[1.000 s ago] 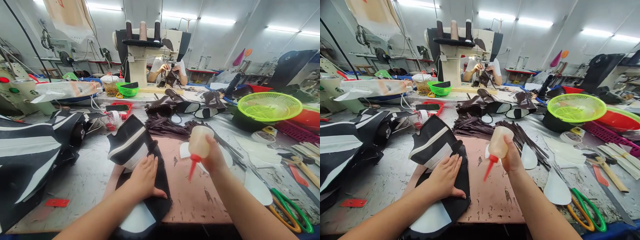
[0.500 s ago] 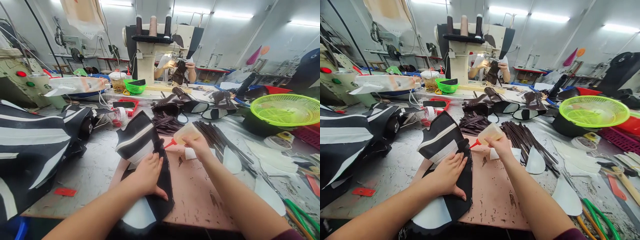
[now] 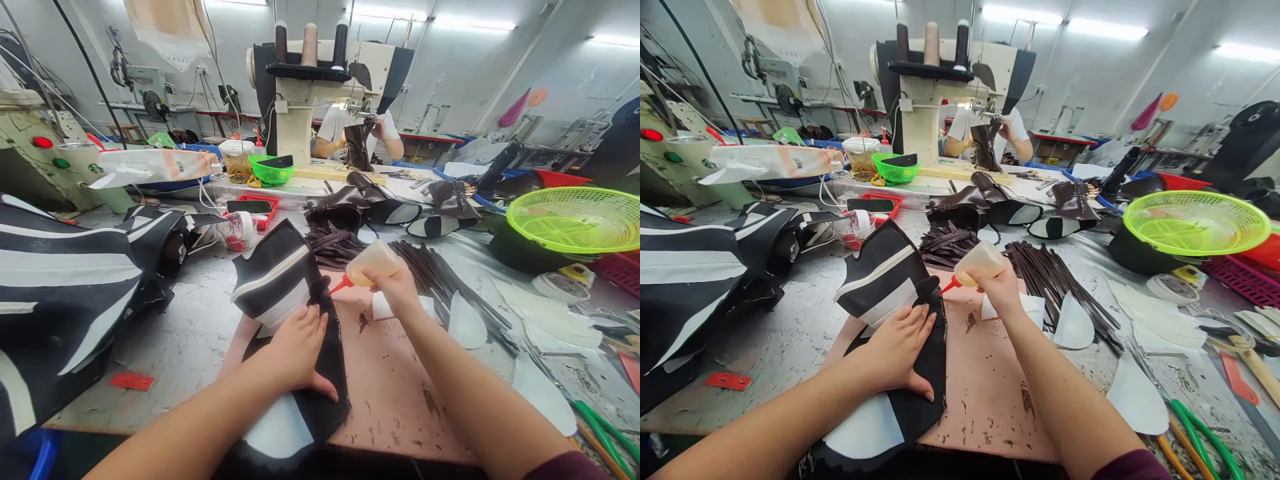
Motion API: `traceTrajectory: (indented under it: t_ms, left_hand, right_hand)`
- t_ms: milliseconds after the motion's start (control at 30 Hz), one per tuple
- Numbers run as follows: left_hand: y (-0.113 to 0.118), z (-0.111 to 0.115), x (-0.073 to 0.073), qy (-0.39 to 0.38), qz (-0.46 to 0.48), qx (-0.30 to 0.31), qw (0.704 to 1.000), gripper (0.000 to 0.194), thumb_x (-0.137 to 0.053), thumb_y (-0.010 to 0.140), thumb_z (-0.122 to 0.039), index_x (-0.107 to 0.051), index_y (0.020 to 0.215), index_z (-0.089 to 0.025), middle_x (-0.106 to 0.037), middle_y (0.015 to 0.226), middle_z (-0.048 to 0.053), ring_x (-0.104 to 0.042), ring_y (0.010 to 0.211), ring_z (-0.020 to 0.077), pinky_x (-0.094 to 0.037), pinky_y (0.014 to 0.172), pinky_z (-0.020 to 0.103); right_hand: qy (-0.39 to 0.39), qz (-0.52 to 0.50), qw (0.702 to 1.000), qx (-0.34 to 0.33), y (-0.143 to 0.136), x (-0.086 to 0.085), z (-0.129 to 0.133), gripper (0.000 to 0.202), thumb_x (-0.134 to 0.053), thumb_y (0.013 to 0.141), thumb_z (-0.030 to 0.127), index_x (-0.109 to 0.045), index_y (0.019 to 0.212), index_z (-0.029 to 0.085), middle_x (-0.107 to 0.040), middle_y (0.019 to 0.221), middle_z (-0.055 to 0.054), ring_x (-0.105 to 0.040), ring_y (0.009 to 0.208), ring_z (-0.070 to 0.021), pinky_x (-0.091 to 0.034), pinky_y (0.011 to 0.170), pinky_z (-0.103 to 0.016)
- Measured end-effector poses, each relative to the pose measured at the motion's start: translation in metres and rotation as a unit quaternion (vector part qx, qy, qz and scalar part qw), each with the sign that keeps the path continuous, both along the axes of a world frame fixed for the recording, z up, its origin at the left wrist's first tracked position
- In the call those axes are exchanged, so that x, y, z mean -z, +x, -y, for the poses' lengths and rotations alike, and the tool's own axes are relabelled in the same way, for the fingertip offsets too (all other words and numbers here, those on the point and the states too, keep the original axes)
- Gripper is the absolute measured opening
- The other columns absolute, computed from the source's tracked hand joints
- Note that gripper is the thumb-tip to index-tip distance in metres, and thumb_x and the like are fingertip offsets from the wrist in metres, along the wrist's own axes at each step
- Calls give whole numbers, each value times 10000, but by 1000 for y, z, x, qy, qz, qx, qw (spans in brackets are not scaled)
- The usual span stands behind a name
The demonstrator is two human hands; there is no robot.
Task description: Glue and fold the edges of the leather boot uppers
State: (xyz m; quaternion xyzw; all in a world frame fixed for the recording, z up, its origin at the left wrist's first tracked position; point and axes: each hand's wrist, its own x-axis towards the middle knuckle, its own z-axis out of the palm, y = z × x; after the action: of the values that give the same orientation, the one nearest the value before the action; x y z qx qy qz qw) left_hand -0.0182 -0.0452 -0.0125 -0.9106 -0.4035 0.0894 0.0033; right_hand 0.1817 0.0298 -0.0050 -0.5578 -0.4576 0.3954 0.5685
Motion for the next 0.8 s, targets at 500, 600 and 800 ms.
traceTrajectory:
  t_ms: [500,600,800]
  left_hand:
    - [-3,0,5,29,15,13,999,1142,-394,557,-845,-382,1289,31,-367,1328,275,-368,1230,355,-218,1013,393]
    - [-3,0,6,36,21,18,999,1147,-393,554,-848,-393,1278,41,-386,1314,281,-375,1223,357,-221,1010,395]
    - [-2,0,9,45,11,22,999,1171,-388,543,-858,-386,1281,51,-396,1305,285,-375,1218,361,-231,1004,396]
  right_hand:
    - [16,22,999,38,-5,1,-2,574,-785,434,446,-449,822,187,-568,761,7,-571,596,-163,-442,364,-240]
    - [15,18,999,39,-7,1,-3,578,-783,424,463,-448,806,187,-569,761,2,-569,592,-162,-450,366,-248]
    - [14,26,999,35,-9,0,-3,593,-781,426,474,-460,827,177,-573,775,-16,-571,615,-171,-471,388,-263]
